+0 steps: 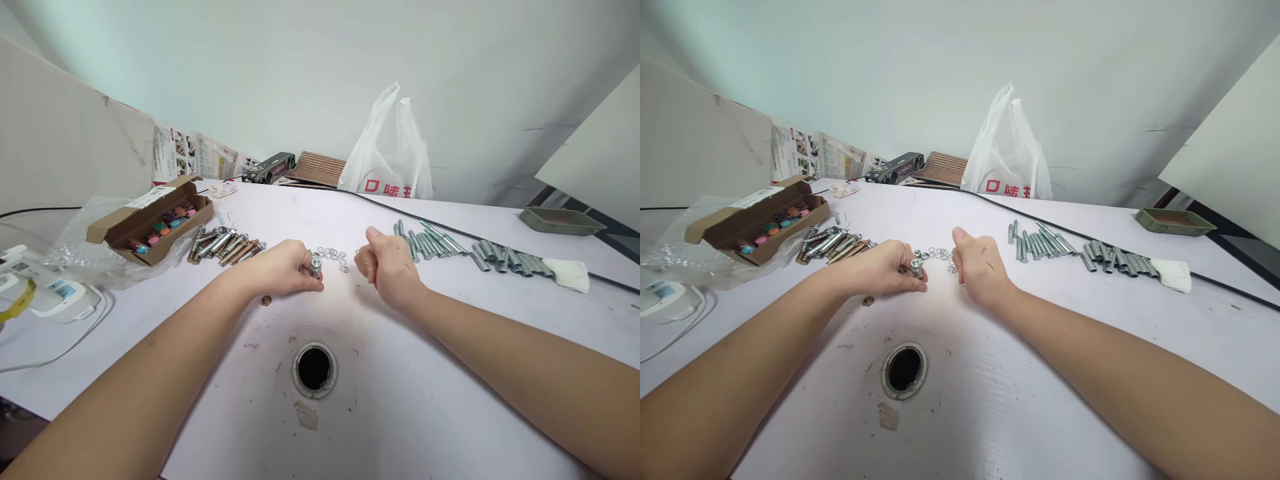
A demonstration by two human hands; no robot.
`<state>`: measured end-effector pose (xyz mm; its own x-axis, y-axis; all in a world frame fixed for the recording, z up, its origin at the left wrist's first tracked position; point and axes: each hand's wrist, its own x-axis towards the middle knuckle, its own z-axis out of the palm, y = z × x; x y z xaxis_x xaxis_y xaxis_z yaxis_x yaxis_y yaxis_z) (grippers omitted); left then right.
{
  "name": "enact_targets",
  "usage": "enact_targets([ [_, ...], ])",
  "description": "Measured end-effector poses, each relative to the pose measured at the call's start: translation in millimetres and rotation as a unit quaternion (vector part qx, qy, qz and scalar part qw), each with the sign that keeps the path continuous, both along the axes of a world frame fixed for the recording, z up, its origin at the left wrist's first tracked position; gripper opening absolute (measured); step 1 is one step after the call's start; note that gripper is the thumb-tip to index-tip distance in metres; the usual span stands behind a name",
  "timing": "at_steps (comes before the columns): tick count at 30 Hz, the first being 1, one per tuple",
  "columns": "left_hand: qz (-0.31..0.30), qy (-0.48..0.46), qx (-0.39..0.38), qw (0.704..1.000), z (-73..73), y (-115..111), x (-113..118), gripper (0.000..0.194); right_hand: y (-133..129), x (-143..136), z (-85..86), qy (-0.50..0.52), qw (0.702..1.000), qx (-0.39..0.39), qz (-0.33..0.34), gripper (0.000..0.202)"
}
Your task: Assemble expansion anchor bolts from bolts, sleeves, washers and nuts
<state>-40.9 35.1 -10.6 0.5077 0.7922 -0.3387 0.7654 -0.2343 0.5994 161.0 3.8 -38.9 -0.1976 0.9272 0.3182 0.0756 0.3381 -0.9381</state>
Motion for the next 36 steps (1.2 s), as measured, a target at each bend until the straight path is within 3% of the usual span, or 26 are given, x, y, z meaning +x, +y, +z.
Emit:
enact_targets([
  [5,-0.005,0.004,0.002,1.000,-1.8,0.9,-2.6,0.036,-1.3,2.9,-4.2,0.026,0.998,0.049,-0.026,0.065],
  [12,-0.009,-0.001,-0.013,1.000,1.1,0.4,-3.3,0.038,12.6,11.2,0.1,-0.022,0.995,-0.001,-0.093,0.064],
  [14,-0.010,0.008,-0.016,1.000,1.9,0.4,-2.8,0.039,14.7,10.4,1.2,-0.035,0.998,-0.031,-0.048,0.059],
  [18,-0.016,0.024,-0.003,1.000,2.0,0.1,-1.9,0.040,7.6,1.7,0.5,-0.056,0.978,-0.116,0.166,0.065],
  [20,-0.018,0.012,-0.006,1.000,2.1,-0.4,-2.6,0.039,3.5,-0.4,0.0,-0.072,0.971,-0.129,0.189,0.069],
  [25,-0.015,-0.024,-0.020,0.999,1.0,-0.7,-6.4,0.035,7.2,8.7,1.1,-0.023,0.999,-0.027,0.001,0.074],
  [28,-0.010,-0.016,-0.012,1.000,-1.2,1.0,-7.5,0.037,15.1,16.7,4.5,-0.016,0.999,-0.007,-0.047,0.069],
  [31,-0.004,-0.011,0.028,1.000,1.7,3.6,-9.5,0.040,25.7,26.7,7.5,-0.093,0.990,-0.034,-0.102,0.063],
  [33,0.017,-0.018,0.104,0.994,8.8,5.6,-14.5,0.041,35.5,36.6,7.0,-0.211,0.965,-0.034,-0.153,0.054],
  [34,0.041,-0.021,0.153,0.987,13.5,6.9,-18.8,0.043,41.2,42.3,5.7,-0.288,0.938,-0.024,-0.189,0.046],
  [36,0.110,-0.005,0.234,0.966,22.9,10.8,-31.4,0.047,53.0,54.2,1.9,-0.440,0.855,-0.004,-0.274,0.032],
])
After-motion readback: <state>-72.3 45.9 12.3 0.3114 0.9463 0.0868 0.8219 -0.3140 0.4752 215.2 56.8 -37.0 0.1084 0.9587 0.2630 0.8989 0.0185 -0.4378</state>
